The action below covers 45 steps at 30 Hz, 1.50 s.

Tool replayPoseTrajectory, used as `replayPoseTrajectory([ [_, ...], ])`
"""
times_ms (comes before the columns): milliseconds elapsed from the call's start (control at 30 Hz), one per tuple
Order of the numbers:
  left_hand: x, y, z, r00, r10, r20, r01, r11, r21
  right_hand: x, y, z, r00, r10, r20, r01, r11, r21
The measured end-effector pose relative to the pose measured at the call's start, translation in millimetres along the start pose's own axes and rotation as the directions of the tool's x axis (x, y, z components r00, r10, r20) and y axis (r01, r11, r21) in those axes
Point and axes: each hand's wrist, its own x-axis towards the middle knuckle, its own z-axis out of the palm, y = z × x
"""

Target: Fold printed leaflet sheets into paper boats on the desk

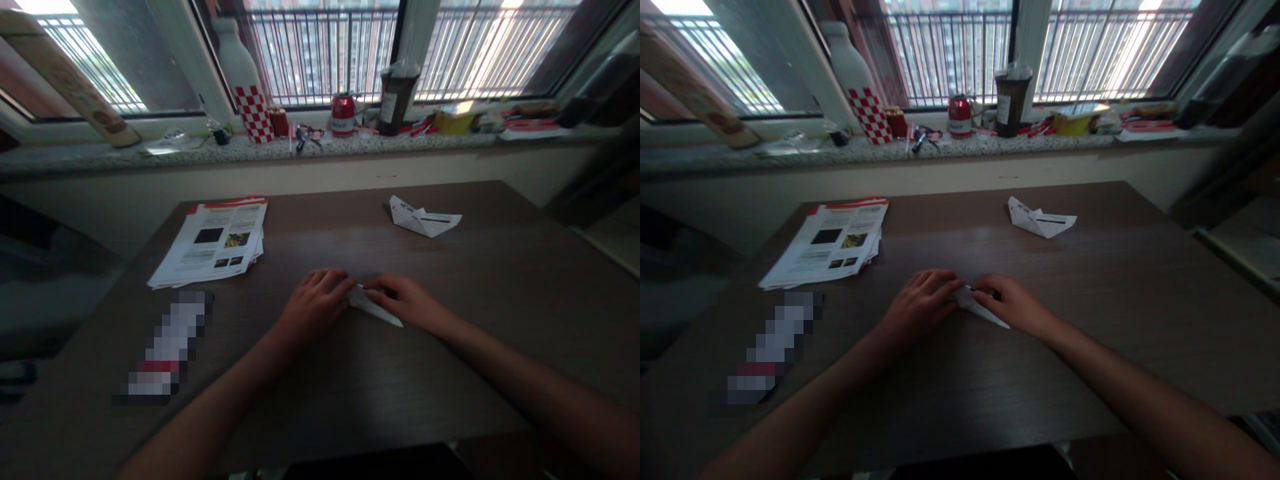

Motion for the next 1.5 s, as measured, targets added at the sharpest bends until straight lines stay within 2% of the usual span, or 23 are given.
replayPoseTrajectory([
  [67, 0.2, 0.8, -0.8, 0.998, -0.026, -0.05, 0.026, 1.0, 0.003, 1.7, -0.1, 3.9, 1.0, 0.016, -0.022, -0.016, 1.0, 0.005],
  [133, 1.0, 3.9, -2.8, 0.987, -0.115, -0.114, 0.114, 0.993, -0.014, 2.7, -0.7, 7.5, 0.995, 0.031, -0.094, -0.031, 1.0, 0.004],
  [233, 4.7, 12.5, -6.1, 0.944, -0.291, -0.158, 0.26, 0.946, -0.192, 3.2, -3.0, 10.9, 0.973, 0.049, -0.225, -0.048, 0.999, 0.011],
  [300, 8.5, 19.2, -5.9, 0.915, -0.387, -0.112, 0.315, 0.861, -0.398, 2.9, -5.6, 12.3, 0.962, 0.047, -0.27, -0.037, 0.998, 0.043],
  [400, 14.2, 27.6, -0.8, 0.882, -0.471, -0.027, 0.352, 0.695, -0.626, 1.6, -10.3, 15.6, 0.959, 0.051, -0.279, -0.021, 0.994, 0.108],
  [567, 19.2, 33.2, 7.1, 0.829, -0.556, 0.06, 0.337, 0.411, -0.847, -1.6, -15.7, 23.5, 0.977, 0.036, -0.212, 0.01, 0.977, 0.211],
  [633, 19.5, 33.4, 6.1, 0.815, -0.573, 0.085, 0.336, 0.348, -0.875, -2.5, -16.4, 25.1, 0.983, 0.014, -0.184, 0.033, 0.968, 0.25],
  [800, 18.0, 32.7, 0.7, 0.795, -0.593, 0.126, 0.346, 0.274, -0.897, -3.3, -16.5, 24.5, 0.985, -0.054, -0.165, 0.097, 0.96, 0.264],
  [1033, 15.4, 34.3, 0.8, 0.792, -0.564, 0.233, 0.351, 0.108, -0.93, -0.2, -19.0, 22.7, 0.989, 0.112, -0.096, -0.06, 0.899, 0.435],
  [1233, 14.5, 37.5, -1.5, 0.804, -0.519, 0.29, 0.376, 0.066, -0.924, 2.2, -13.2, 21.9, 0.979, 0.191, -0.071, -0.121, 0.826, 0.55],
  [1500, 14.9, 39.5, -3.0, 0.803, -0.493, 0.334, 0.404, 0.039, -0.914, 1.0, -15.2, 20.0, 0.97, 0.236, -0.067, -0.163, 0.825, 0.541],
])
